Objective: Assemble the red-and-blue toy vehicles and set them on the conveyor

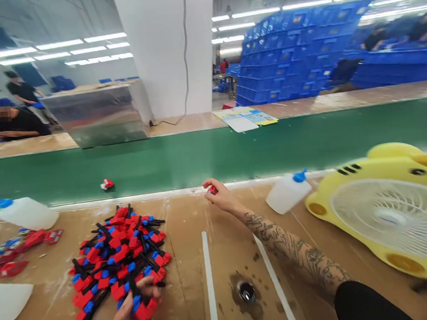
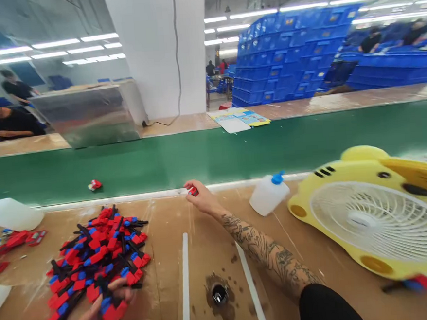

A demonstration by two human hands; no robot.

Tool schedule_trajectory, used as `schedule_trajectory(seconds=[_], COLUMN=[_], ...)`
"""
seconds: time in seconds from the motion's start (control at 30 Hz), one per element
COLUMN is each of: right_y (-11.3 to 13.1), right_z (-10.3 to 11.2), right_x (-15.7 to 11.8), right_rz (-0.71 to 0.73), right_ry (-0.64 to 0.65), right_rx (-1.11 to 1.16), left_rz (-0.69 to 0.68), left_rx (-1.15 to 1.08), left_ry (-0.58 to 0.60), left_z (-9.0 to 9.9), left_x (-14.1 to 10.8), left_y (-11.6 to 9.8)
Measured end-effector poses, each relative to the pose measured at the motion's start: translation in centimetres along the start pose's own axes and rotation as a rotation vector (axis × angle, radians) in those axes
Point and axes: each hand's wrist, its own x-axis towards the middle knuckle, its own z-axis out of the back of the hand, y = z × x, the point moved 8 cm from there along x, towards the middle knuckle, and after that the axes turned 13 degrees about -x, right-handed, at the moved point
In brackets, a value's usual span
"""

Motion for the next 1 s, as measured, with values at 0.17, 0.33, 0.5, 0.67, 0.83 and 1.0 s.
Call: schedule_trajectory(seconds=[0.17, 0.33, 0.5, 0.67, 0.83, 1.0], right_y=[-4.6, -4.3, -3.6, -5.2, -6.1, -6.4], right_z=[5.6, 7.6, 7.6, 7.5, 6.9, 6.6], right_x=[-6.9, -13.5, -16.7, -17.0, -16.9, -16.6], right_rz=[-0.328, -0.392, -0.297, -0.238, -0.245, -0.271], right_ry=[-0.119, -0.077, -0.117, -0.223, -0.176, -0.127], right_rx=[0.177, 0.468, 0.686, 0.801, 0.848, 0.838], left_rz=[0.044, -0.143, -0.754, -1.055, -1.010, -0.899], left_rx=[0.092, 0.511, 1.078, 1.373, 1.552, 1.588], left_ry=[0.413, 0.854, 1.302, 1.582, 1.693, 1.716], left_z=[-9.7, -15.8, -20.9, -23.3, -23.6, -24.2], left_x=[-2.5, -4.0, -6.5, -8.4, -7.9, -7.5], left_y=[2.0, 2.2, 2.1, 3.8, 5.7, 6.5])
